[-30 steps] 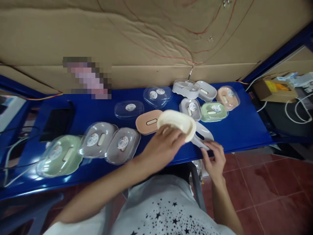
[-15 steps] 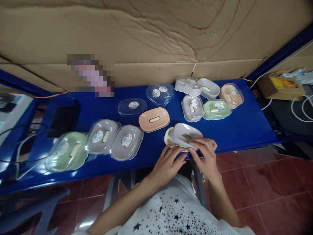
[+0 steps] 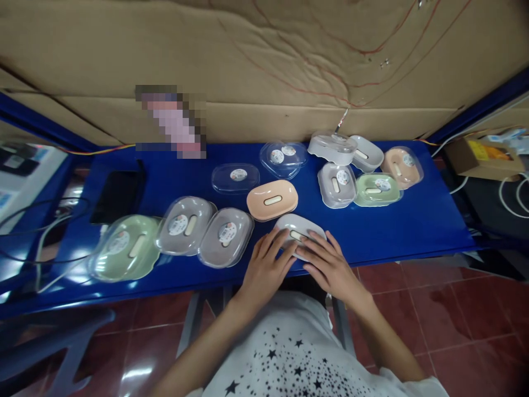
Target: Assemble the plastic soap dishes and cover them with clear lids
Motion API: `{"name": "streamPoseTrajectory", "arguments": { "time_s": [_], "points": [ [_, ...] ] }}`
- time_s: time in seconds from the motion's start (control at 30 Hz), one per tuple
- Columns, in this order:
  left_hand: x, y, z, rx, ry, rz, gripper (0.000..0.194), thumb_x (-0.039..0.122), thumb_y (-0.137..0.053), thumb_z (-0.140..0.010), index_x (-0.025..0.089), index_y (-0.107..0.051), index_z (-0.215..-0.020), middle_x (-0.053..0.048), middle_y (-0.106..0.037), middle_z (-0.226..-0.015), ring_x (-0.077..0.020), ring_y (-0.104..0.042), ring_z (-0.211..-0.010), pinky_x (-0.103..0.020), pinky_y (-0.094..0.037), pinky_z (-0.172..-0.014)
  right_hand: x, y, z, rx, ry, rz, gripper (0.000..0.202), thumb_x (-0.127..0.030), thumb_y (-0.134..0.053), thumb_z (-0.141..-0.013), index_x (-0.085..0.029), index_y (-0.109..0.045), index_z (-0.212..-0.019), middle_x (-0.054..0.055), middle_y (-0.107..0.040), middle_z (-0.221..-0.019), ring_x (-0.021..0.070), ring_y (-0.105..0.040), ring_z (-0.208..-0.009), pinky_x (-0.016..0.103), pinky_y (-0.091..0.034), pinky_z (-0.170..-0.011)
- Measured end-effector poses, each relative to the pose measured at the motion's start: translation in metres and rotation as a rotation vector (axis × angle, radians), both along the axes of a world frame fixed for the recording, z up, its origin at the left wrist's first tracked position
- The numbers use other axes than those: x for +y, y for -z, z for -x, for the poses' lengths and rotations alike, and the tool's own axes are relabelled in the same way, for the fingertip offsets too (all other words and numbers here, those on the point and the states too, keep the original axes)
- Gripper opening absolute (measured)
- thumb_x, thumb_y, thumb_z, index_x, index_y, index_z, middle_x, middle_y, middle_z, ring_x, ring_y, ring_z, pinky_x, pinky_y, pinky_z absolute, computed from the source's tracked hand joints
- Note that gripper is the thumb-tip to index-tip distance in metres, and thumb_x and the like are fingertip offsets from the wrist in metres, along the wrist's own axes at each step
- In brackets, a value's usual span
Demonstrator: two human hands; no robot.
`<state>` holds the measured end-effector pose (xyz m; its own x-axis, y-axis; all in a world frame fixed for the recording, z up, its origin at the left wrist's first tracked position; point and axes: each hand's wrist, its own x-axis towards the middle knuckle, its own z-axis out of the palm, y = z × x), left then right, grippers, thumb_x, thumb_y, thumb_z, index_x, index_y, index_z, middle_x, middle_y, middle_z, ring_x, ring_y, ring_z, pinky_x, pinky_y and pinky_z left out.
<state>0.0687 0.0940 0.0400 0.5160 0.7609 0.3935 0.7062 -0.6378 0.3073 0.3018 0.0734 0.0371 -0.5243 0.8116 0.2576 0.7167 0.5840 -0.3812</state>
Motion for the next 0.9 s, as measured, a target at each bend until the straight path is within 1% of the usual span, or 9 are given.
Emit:
{"name": "streamPoseTrajectory", "arguments": {
  "time_s": [0.17,0.33,0.4,0.53,0.6,0.67,0.73,0.8,0.9],
  "points": [
    [0.008,-0.041,0.037,-0.045,0.016,0.007,0.042,0.016,-0.059,-0.107,0.022,-0.056,-0.148,-0.014,-0.064,-0.151,-0.0299,-0.062,-0.139,-0.05,-0.057,-0.114,-0.001,0.006,-0.004,0.025,0.11,-0.056,0.046,-0.025,-0.061,-0.106,-0.036,-0.061,-0.151,0.001,-0.039,-0.176,0.0296,-0.031,-0.166,0.064,-0.029,-0.134],
    [0.088,-0.084,0.094,0.066,-0.116,0.007,0.042,0.014,-0.053,-0.103,0.027,-0.063,-0.142,-0.009,-0.067,-0.146,-0.0307,-0.063,-0.138,-0.053,-0.051,-0.117,0.003,0.015,-0.004,0.096,0.318,-0.103,0.052,-0.027,-0.064,-0.104,-0.037,-0.055,-0.155,0.004,-0.03,-0.18,0.0354,-0.033,-0.164,0.067,-0.033,-0.13],
    [0.132,-0.086,0.107,0.175,-0.164,0.133,0.049,0.016,-0.055,-0.098,0.025,-0.06,-0.147,-0.011,-0.061,-0.155,-0.0333,-0.057,-0.146,-0.057,-0.045,-0.123,0.005,0.016,-0.002,0.099,0.308,-0.108,0.05,-0.032,-0.067,-0.103,-0.036,-0.058,-0.152,0.006,-0.034,-0.177,0.0368,-0.036,-0.162,0.067,-0.034,-0.129],
    [0.201,-0.071,0.113,0.421,-0.123,0.405,0.086,0.027,-0.079,-0.084,0.022,-0.043,-0.161,-0.016,-0.047,-0.167,-0.0446,-0.042,-0.156,-0.068,-0.037,-0.125,0.008,0.015,0.0,0.049,0.263,-0.085,0.041,-0.033,-0.065,-0.105,-0.035,-0.061,-0.146,0.006,-0.048,-0.169,0.0356,-0.039,-0.16,0.067,-0.035,-0.126],
    [0.218,-0.065,0.114,0.452,-0.084,0.448,0.079,0.04,-0.069,-0.095,0.018,-0.038,-0.164,-0.016,-0.047,-0.164,-0.0451,-0.046,-0.153,-0.068,-0.042,-0.12,0.008,0.014,-0.001,0.064,0.261,-0.077,0.039,-0.03,-0.062,-0.107,-0.035,-0.061,-0.146,0.006,-0.055,-0.164,0.0344,-0.041,-0.159,0.066,-0.037,-0.125],
    [0.22,-0.066,0.114,0.436,-0.072,0.433,0.069,0.048,-0.05,-0.105,0.012,-0.038,-0.163,-0.015,-0.052,-0.157,-0.043,-0.053,-0.147,-0.066,-0.046,-0.115,0.007,0.014,-0.003,0.091,0.257,-0.077,0.041,-0.027,-0.061,-0.108,-0.035,-0.06,-0.148,0.006,-0.057,-0.162,0.0337,-0.041,-0.16,0.065,-0.04,-0.124],
    [0.207,-0.074,0.111,0.373,-0.104,0.378,0.069,0.051,-0.054,-0.105,0.013,-0.041,-0.161,-0.015,-0.055,-0.154,-0.0413,-0.056,-0.144,-0.063,-0.049,-0.115,0.005,0.014,-0.006,0.13,0.248,-0.071,0.048,-0.025,-0.061,-0.107,-0.037,-0.056,-0.153,0.007,-0.053,-0.165,0.0332,-0.041,-0.16,0.064,-0.043,-0.124],
    [0.181,-0.085,0.1,0.258,-0.125,0.296,0.076,0.046,-0.075,-0.095,0.022,-0.044,-0.16,-0.014,-0.055,-0.158,-0.0391,-0.056,-0.146,-0.058,-0.048,-0.12,0.003,0.014,-0.009,0.2,0.269,-0.059,0.06,-0.028,-0.065,-0.106,-0.038,-0.046,-0.162,0.009,-0.046,-0.17,0.0337,-0.041,-0.16,0.063,-0.046,-0.123],
    [0.127,-0.094,0.067,0.118,-0.015,0.186,0.076,0.041,-0.074,-0.098,0.029,-0.039,-0.164,-0.012,-0.051,-0.164,-0.0363,-0.049,-0.153,-0.058,-0.042,-0.127,0.002,0.012,-0.014,0.308,0.354,-0.055,0.083,-0.036,-0.071,-0.102,-0.039,-0.026,-0.172,0.011,-0.031,-0.178,0.0368,-0.036,-0.163,0.066,-0.047,-0.124]
  ]
}}
